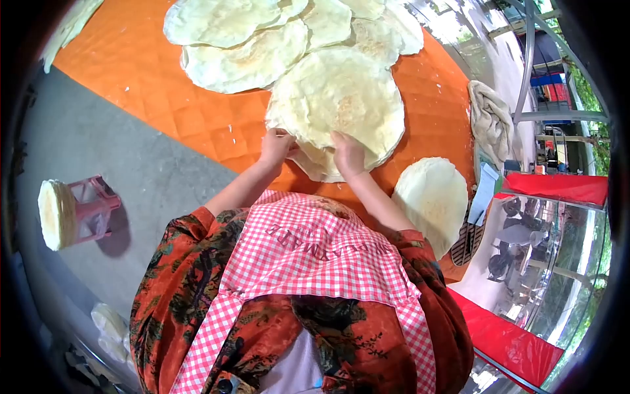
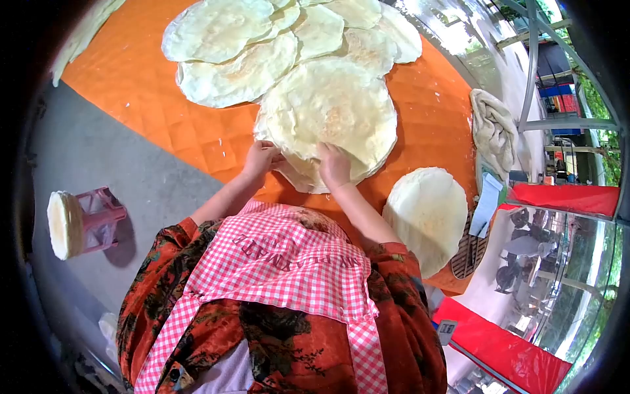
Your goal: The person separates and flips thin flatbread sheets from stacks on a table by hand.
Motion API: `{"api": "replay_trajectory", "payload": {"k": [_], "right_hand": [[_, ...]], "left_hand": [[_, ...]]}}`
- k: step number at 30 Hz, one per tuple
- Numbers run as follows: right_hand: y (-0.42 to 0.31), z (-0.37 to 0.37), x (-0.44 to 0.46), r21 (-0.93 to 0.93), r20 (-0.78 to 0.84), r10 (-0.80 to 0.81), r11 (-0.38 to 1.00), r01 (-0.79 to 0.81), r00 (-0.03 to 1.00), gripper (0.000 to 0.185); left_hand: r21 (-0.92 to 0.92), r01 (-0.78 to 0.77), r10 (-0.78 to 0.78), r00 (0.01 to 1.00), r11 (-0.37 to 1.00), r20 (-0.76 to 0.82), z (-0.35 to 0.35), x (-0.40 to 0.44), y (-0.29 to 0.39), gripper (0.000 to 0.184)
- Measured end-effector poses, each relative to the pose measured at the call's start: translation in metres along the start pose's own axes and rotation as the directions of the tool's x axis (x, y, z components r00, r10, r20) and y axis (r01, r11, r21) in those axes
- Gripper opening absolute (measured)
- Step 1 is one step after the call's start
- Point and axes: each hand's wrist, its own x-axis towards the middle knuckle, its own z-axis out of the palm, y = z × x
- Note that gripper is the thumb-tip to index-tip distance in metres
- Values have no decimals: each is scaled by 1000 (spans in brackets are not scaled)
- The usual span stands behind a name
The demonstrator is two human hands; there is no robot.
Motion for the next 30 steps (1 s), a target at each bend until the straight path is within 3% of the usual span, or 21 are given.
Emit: {"api": "replay_trajectory", "payload": {"k": [2, 4, 8, 12, 14, 15, 16, 19, 25, 29, 30], "right_hand": [[16, -6, 7, 79, 191, 224, 967, -242, 956, 25], [10, -31, 26, 112, 343, 377, 893, -436, 860, 28], [15, -24, 23, 62, 338, 358, 914, -400, 870, 29], [18, -37, 39, 81, 440, 501, 804, -588, 745, 29], [4, -48, 41, 94, 251, 398, 897, -432, 882, 29], [-3, -49, 39, 87, 152, 334, 933, -350, 930, 29], [-6, -40, 29, 62, 170, 293, 950, -307, 941, 29], [-5, 3, 2, -4, 191, -27, 1000, 29, 981, 39], [-21, -17, -16, 94, 308, 86, 988, -121, 947, 63], [-18, 7, -17, 34, 95, 199, 978, -203, 975, 47], [-13, 10, -16, 46, 156, 224, 971, -233, 962, 43]], "left_hand": [[-63, 89, -82, 990, 994, 117, -1, -2, -2, 24], [-15, 14, -13, 996, 1000, 84, 4, -7, -6, 20], [-26, -128, 125, 987, 991, -103, 27, -38, 9, 16], [-168, 145, -133, 988, 975, 85, 20, -27, -9, 20], [-174, 266, -222, 945, 948, 240, 17, -32, -8, 21], [-220, 253, -202, 952, 942, 229, 20, -32, -6, 20], [-260, 246, -191, 957, 934, 219, 24, -36, -5, 20], [-337, 246, -157, 950, 909, 271, 28, -31, -4, 23], [-396, 170, -65, 962, 902, 266, 28, -39, 0, 47], [-370, 121, -2, 952, 921, 307, 35, -41, 4, 64], [-317, 72, 25, 956, 946, 293, 34, -38, 1, 68]]}}
